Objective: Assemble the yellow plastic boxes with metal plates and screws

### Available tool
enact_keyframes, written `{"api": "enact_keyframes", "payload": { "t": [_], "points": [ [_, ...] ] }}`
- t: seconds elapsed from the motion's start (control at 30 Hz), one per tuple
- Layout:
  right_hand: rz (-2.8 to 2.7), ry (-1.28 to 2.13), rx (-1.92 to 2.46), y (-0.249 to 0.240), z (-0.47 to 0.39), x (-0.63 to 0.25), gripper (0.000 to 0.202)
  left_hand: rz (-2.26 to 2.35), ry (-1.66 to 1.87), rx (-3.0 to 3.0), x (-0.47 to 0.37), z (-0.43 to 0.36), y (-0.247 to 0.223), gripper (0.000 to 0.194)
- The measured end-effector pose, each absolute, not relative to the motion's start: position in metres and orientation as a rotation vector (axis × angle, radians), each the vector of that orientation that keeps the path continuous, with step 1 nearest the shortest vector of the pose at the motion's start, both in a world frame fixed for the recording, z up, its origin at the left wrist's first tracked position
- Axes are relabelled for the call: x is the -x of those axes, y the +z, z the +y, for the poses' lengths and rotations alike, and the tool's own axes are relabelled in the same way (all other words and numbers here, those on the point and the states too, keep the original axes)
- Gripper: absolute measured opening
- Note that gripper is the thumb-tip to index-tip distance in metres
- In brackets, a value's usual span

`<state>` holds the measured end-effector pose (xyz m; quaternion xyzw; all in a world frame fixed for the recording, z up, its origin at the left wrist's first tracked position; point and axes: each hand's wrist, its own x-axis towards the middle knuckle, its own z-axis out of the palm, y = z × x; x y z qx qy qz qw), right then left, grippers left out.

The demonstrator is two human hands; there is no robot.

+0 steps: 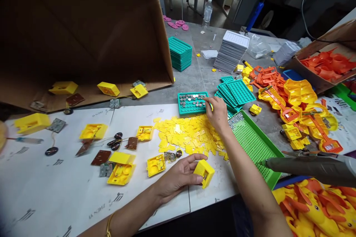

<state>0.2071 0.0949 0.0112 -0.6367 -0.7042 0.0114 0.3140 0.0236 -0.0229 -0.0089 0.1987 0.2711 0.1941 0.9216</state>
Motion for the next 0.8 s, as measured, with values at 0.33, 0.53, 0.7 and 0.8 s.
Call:
{"api": "enact_keyframes", "payload": {
  "t": [0.33,0.53,0.7,0.8],
  "points": [
    [-2.175,0.037,2.085,0.024,0.126,-0.190,0.025,0.566,0.401,-0.392,-0.022,-0.022,-0.006,0.060],
    [-2.307,0.148,2.054,0.033,0.140,-0.195,0.022,0.571,0.409,-0.401,-0.021,-0.021,-0.007,0.059],
    [-2.309,0.228,2.016,0.042,0.144,-0.194,0.020,0.568,0.421,-0.424,-0.021,-0.020,-0.006,0.058],
    [-2.236,0.320,1.976,0.049,0.141,-0.198,0.017,0.564,0.423,-0.416,-0.021,-0.020,-0.004,0.058]
  ]
}}
